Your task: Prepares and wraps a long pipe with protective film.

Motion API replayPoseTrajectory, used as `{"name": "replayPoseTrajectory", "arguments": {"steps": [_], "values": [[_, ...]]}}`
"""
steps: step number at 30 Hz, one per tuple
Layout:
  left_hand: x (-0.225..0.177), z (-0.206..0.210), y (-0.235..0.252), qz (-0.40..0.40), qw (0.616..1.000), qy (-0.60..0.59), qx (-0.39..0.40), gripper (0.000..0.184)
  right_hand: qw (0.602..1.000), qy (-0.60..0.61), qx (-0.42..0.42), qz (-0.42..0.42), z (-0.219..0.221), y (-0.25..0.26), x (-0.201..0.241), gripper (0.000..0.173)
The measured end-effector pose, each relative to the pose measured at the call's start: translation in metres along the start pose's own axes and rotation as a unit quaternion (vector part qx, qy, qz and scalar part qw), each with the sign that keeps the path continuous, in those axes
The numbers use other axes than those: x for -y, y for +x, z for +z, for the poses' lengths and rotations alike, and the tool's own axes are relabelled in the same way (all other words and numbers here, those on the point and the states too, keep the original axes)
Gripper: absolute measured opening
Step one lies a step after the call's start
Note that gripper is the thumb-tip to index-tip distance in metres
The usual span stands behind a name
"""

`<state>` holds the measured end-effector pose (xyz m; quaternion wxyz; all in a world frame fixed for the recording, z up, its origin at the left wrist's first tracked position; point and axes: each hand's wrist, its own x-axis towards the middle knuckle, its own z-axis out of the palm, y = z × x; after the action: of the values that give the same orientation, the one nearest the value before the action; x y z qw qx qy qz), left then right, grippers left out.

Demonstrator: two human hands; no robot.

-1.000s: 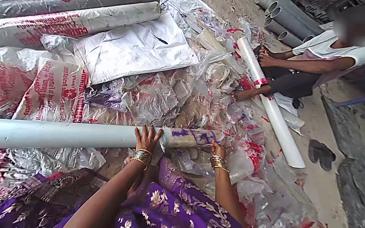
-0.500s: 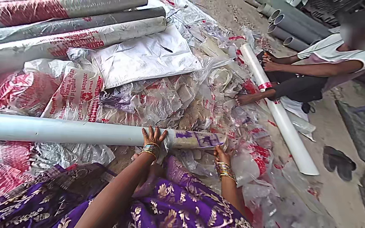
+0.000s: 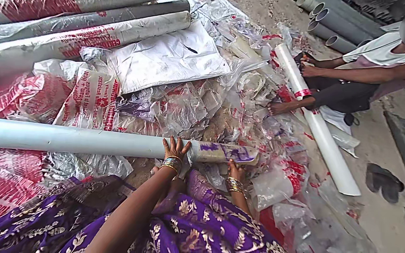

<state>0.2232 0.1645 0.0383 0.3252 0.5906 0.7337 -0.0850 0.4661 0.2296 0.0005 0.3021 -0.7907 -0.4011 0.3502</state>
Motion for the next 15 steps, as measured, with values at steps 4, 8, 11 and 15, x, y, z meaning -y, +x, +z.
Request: {"name": "replayPoseTrajectory", "arguments": {"steps": [4, 8, 11, 15], "values": [[0.001, -0.001, -0.001, 0.003, 1.0, 0.003, 0.0, 0.09, 0.997, 0.056, -0.034, 0.026, 0.007, -0.008, 0.003, 0.032], [0.001, -0.004, -0.002, 0.003, 1.0, 0.005, 0.012, 0.088, 0.995, 0.083, -0.002, 0.055, 0.007, -0.003, 0.007, 0.032], [0.0, -0.001, -0.001, 0.004, 1.0, 0.008, 0.002, 0.087, 0.985, 0.162, 0.007, 0.053, 0.005, -0.001, 0.007, 0.025], [-0.002, -0.003, -0.001, -0.006, 1.0, -0.001, 0.007, 0.087, 0.977, 0.212, 0.009, 0.033, 0.004, -0.002, 0.011, 0.023]]}}
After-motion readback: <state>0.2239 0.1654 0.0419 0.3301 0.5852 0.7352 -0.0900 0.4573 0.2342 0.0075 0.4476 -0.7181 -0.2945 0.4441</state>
